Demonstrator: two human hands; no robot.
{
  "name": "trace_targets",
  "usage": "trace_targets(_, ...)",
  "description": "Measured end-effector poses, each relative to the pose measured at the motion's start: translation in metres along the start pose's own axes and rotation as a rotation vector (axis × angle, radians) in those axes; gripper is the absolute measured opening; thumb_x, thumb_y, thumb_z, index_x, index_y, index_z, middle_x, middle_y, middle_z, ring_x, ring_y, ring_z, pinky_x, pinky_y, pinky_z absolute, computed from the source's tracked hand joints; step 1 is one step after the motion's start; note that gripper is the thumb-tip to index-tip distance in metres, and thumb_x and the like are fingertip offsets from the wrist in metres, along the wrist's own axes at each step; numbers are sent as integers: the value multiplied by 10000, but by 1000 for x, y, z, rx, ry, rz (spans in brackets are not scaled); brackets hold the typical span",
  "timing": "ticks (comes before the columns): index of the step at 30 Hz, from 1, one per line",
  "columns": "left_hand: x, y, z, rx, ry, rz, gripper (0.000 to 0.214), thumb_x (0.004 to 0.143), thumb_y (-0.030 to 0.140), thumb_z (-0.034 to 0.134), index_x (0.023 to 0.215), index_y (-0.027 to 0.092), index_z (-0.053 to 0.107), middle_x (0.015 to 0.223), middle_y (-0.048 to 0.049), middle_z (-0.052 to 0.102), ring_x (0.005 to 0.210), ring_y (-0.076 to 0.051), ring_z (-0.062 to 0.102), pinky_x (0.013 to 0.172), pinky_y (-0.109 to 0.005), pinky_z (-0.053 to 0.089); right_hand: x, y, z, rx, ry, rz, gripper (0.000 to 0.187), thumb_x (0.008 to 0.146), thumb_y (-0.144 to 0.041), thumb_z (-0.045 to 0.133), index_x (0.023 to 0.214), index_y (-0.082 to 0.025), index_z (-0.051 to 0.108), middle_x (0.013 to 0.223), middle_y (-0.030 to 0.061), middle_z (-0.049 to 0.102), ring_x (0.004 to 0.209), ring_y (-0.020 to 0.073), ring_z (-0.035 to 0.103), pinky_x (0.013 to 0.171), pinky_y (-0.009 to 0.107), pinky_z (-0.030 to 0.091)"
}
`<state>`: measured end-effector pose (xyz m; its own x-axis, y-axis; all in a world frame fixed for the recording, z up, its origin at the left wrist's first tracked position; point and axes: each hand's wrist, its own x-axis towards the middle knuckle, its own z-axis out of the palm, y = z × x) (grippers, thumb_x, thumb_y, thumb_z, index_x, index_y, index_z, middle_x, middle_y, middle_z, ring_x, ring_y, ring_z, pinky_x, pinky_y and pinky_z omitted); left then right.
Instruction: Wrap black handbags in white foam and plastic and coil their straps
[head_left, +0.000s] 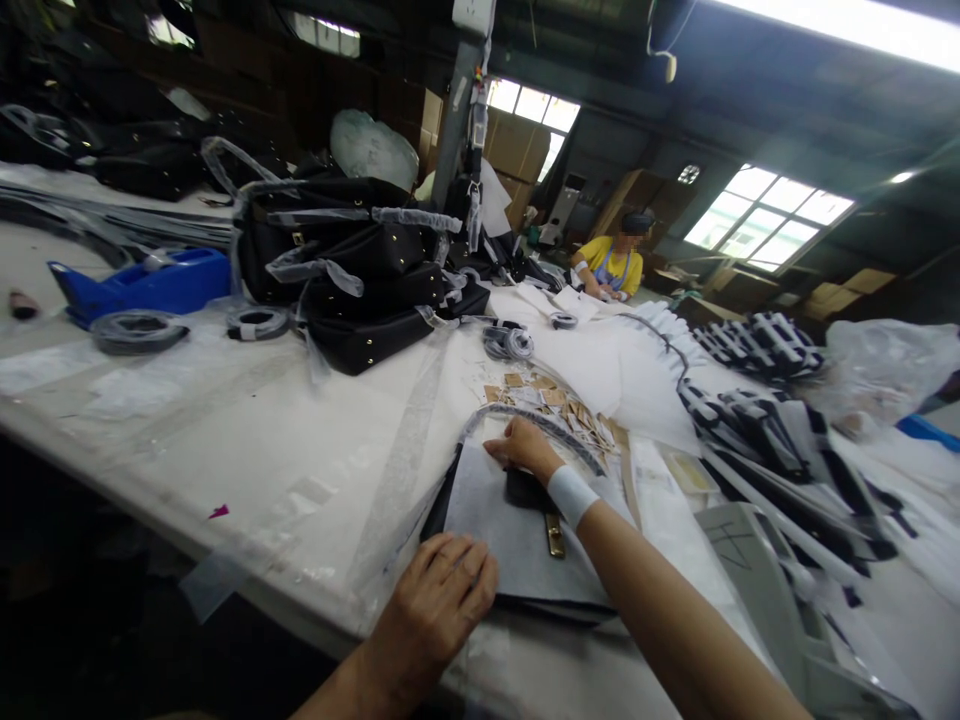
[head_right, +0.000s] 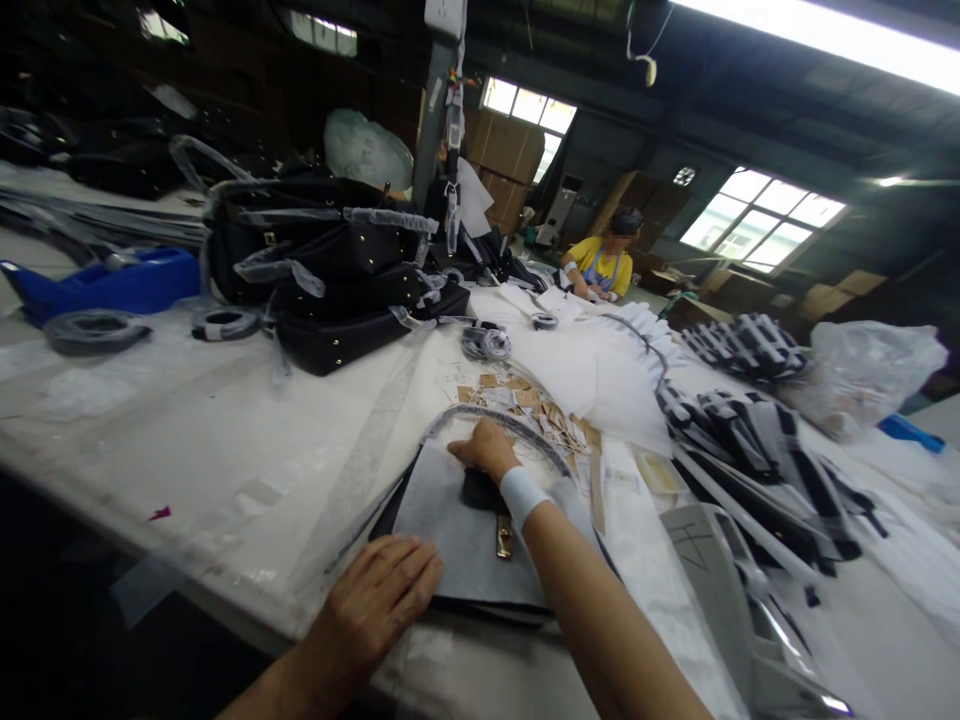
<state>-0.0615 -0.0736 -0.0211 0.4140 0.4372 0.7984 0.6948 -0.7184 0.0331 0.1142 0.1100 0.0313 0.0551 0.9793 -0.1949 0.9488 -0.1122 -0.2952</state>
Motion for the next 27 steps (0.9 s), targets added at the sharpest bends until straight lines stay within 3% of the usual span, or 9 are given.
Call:
trace_targets(3,0,0,-1,2,1,2,291,988,121,398,1129,155,651,1095,-69,688,1071,-181,604,1019,-356,439,7,0,1,27,-46,9,317,651,-387,801,825,-168,650,820,90,713,786,236,665,581,257,429)
trace_targets(7,1,0,-2,-12,0,-2,308,998,133,377,1123,162,657,1087,-63,694,1058,-177,605,1001,-351,452,12,1,4,126,-104,-4,243,677,-307,765,611,-193,560,575,-4,612,631,167,623,521,218,405)
trace_targets(13,2,1,0,-4,16,3,303,996,123,372,1120,152,647,1077,-71,688,1043,-179,607,976,-355,462,6,-4,-4,448,-81,-17,197,780,-247,635,713,-206,455,628,-38,579,582,123,610,487,192,455)
trace_targets(18,3,4,4,12,5,-4,277,990,130,402,1127,158,641,1076,-72,689,1045,-178,608,977,-357,460,-13,-11,-24,728,-88,-109,262,795,-321,632,768,-221,392,747,-7,645,632,145,674,555,259,546)
trace_targets(24,2,5,3,-9,-30,-5,273,989,133,406,1135,160,636,1084,-75,686,1039,-184,612,963,-368,467,-49,-7,-36,859,-43,-246,417,622,-349,776,928,-201,536,619,-67,573,555,132,590,580,272,510)
trace_targets(27,4,5,1,-18,-25,-4,281,993,133,396,1138,157,636,1080,-74,688,1036,-188,611,954,-370,469,-72,-6,-29,788,-27,-322,262,667,-310,739,851,-180,607,646,-39,604,580,121,570,574,240,454)
